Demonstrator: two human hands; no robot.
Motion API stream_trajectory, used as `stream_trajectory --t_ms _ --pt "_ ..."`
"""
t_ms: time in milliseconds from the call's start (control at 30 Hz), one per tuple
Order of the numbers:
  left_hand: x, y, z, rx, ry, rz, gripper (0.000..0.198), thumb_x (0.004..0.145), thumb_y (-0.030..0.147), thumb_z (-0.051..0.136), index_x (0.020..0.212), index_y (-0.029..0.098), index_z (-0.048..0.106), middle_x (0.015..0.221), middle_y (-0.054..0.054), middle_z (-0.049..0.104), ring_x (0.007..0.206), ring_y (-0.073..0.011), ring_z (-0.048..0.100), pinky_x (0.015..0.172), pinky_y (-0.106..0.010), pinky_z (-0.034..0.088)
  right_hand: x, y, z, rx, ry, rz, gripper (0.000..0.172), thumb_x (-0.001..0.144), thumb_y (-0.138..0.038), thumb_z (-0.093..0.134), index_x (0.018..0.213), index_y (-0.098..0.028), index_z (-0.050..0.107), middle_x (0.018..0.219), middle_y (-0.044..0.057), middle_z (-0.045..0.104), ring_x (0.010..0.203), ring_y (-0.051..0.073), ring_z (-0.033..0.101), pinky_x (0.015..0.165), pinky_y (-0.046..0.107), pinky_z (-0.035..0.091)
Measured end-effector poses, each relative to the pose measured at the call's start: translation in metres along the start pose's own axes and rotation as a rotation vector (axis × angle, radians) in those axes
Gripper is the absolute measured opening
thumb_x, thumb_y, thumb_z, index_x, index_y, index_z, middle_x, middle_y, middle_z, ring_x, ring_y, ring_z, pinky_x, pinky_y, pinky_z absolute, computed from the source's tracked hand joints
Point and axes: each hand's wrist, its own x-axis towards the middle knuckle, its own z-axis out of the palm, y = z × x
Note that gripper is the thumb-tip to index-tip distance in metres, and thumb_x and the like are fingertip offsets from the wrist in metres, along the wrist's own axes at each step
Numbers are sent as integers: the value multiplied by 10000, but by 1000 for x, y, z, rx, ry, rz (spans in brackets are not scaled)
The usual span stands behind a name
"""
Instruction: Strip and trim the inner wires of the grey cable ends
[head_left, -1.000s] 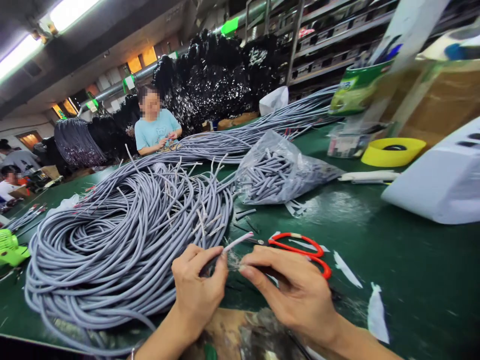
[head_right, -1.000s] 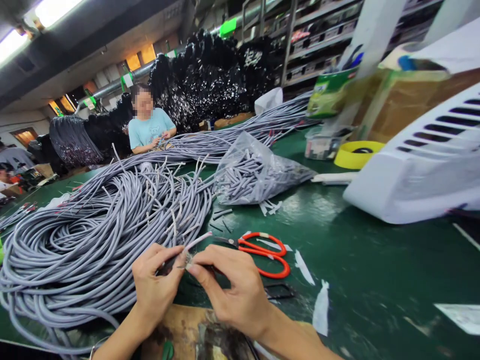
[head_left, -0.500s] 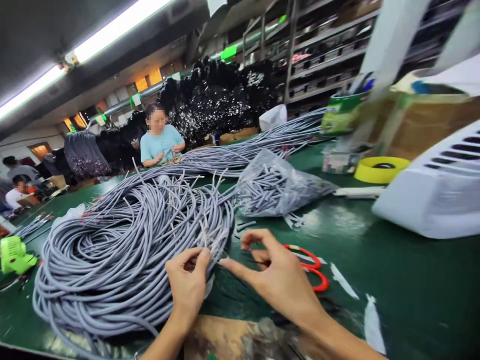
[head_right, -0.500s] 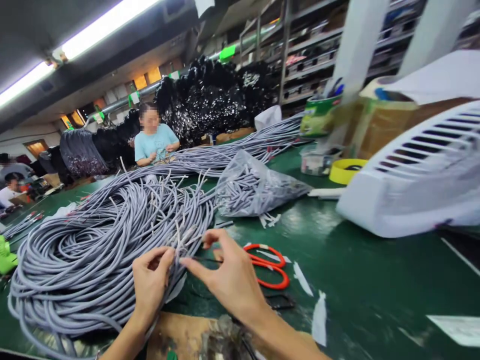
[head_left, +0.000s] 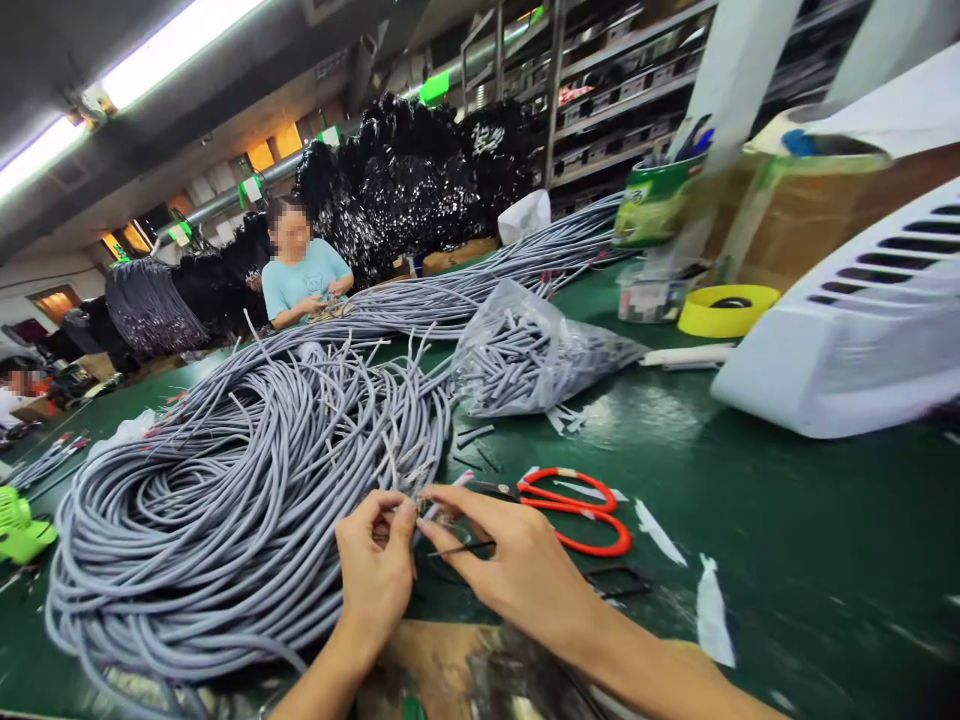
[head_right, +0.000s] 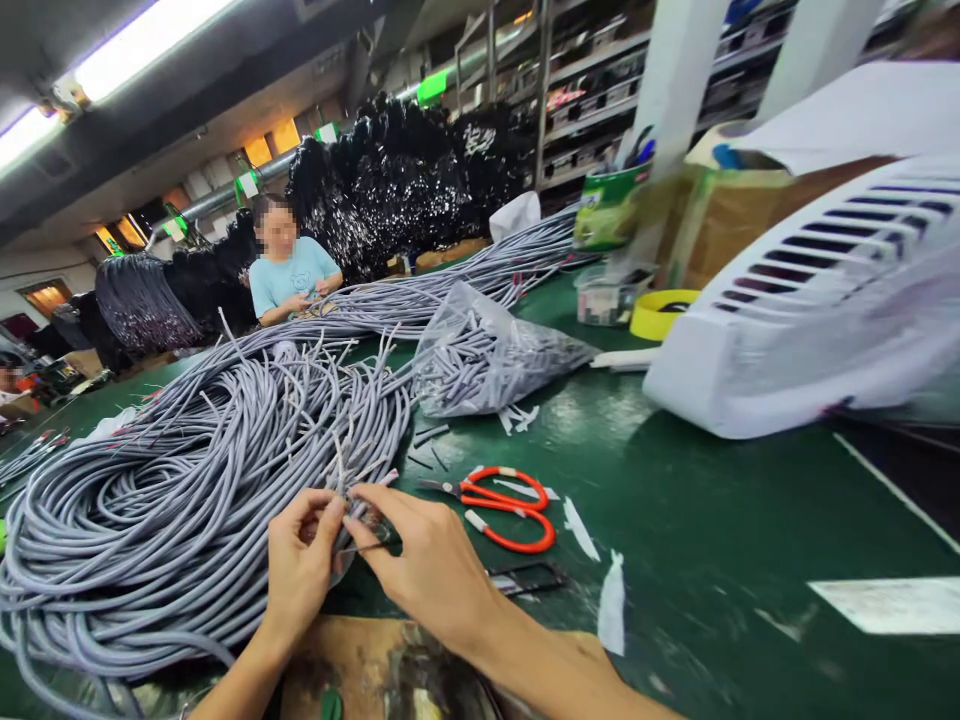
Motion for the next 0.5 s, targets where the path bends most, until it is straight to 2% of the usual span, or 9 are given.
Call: stream_trajectory --t_ms 133,233,433,500 --pt "-1 0 0 13 2 11 298 794 408 523 730 126 592 515 32 468 392 -60 382 367 -162 300 2 0 -1 85 -37 148 286 755 -261 546 1019 -150 553 626 -1 674 507 154 610 480 241 462" --pt "-2 1 0 11 -12 7 302 803 414 504 729 131 576 503 37 456 372 -60 382 356 -165 291 5 -1 -4 170 -103 226 210 738 -277 555 916 -169 583 586 -12 660 481 143 595 479 232 458" --pt "-2 1 2 84 -15 61 274 819 381 480 726 136 563 527 21 478 409 -72 387 384 -176 307 9 -2 -6 229 -143 302 128 696 -266 556 744 -174 630 663 19 656 616 157 612 516 223 462" --pt "-2 1 3 101 -26 66 267 825 367 470 718 138 558 532 18 480 420 -75 387 389 -177 310 8 -1 -5 280 -165 339 137 693 -279 547 720 -171 627 682 21 650 572 141 588 480 214 448"
